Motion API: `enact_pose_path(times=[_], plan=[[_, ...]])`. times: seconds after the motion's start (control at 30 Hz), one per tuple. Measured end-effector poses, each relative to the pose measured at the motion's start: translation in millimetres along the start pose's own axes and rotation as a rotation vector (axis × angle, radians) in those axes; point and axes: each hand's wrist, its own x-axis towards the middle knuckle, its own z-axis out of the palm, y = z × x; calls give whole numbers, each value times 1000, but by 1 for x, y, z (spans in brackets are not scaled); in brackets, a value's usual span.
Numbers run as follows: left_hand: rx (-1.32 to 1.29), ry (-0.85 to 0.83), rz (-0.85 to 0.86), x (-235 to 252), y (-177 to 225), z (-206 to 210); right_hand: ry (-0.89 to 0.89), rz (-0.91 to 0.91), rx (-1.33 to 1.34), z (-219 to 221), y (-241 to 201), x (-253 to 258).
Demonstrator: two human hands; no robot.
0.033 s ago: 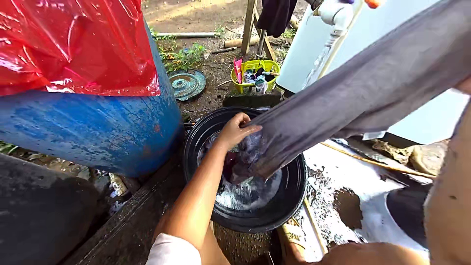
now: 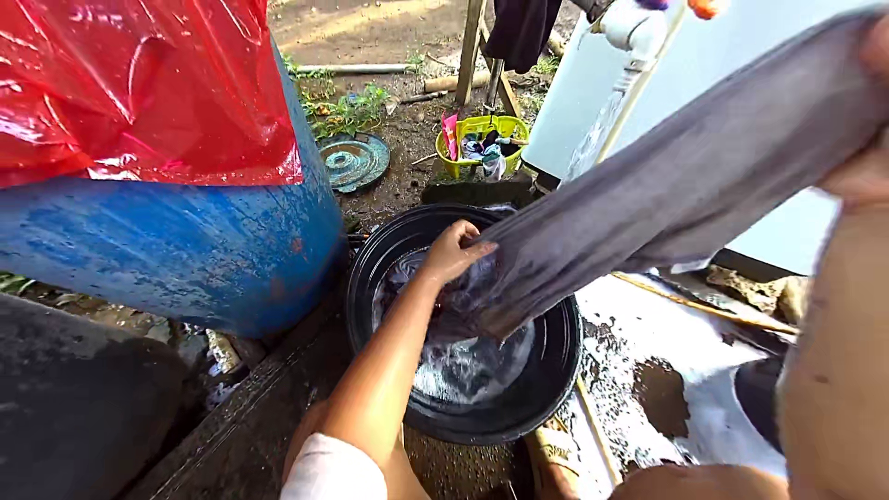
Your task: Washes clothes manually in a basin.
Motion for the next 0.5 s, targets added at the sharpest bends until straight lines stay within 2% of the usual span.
enact_pose_path(times=[0.07, 0.1, 0.17, 0.23, 0.3, 0.4, 0.5], plan=[[323, -128, -173, 21, -42, 37, -73, 280, -65, 26, 40, -20], [453, -205, -268, 24, -63, 57, -128, 448, -166, 35, 73, -30], [604, -310, -386, 15, -106, 96, -366, 769, -517, 52, 163, -55], [709, -415, -441, -9, -147, 128, -632, 950, -815, 67, 271, -96], [779, -494, -429, -40, -181, 147, -767, 1125, -907, 87, 338, -146], [825, -596, -352, -83, -213, 155, -716, 1357, -816, 119, 383, -224], [773, -605, -337, -117, -236, 155, -937, 1376, -887, 167, 370, -262]])
